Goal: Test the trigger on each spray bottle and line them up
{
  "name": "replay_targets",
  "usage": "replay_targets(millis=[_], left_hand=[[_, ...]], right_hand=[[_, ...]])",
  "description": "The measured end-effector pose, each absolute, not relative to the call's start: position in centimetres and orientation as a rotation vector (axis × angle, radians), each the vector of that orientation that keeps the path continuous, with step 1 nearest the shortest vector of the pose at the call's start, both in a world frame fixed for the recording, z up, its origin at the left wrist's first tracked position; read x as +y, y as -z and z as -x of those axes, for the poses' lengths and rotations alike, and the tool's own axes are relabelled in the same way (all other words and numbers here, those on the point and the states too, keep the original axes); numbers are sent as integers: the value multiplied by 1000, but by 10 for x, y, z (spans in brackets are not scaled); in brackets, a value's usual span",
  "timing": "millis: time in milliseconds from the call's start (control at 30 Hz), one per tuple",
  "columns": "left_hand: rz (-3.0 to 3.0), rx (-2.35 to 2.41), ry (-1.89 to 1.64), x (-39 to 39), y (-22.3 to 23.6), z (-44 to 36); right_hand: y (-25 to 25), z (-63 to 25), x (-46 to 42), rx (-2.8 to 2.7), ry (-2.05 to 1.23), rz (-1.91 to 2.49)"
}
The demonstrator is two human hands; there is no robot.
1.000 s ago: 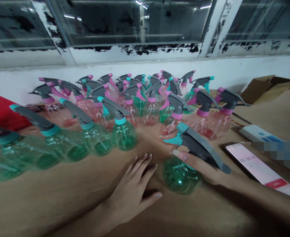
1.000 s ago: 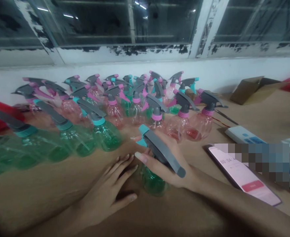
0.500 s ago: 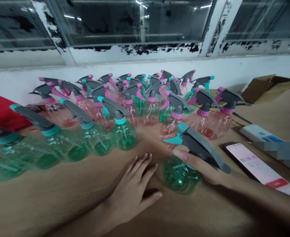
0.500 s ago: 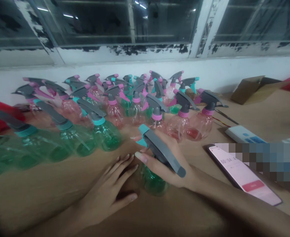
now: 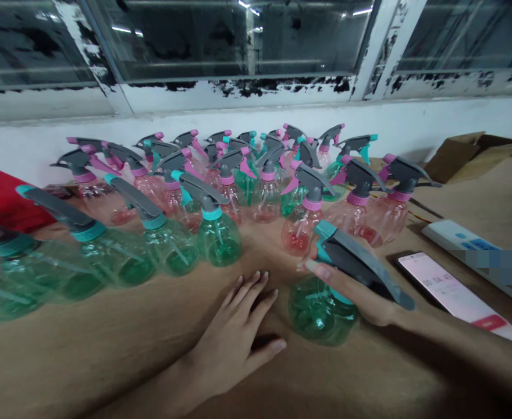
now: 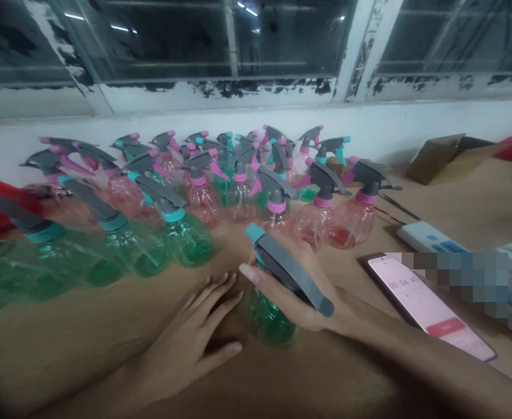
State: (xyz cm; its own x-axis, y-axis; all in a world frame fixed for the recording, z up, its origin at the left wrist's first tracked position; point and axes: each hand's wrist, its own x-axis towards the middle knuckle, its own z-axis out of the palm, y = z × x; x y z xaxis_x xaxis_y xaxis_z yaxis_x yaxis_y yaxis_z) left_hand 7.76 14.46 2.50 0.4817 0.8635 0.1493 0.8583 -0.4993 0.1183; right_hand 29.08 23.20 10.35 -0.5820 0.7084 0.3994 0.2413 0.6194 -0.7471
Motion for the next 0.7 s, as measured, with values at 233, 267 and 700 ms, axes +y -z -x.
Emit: replay_targets(millis=[233, 267, 700], left_hand=[[-2658, 1556, -302, 145, -26, -78], [-2661, 1556, -296, 145, -27, -78], [-2681, 1563, -276, 145, -24, -78]], right_hand=[[-99, -291, 232, -2067, -958, 677], [-98, -291, 232, -2036, -965, 656], [-101, -288, 229, -1981, -990, 646]])
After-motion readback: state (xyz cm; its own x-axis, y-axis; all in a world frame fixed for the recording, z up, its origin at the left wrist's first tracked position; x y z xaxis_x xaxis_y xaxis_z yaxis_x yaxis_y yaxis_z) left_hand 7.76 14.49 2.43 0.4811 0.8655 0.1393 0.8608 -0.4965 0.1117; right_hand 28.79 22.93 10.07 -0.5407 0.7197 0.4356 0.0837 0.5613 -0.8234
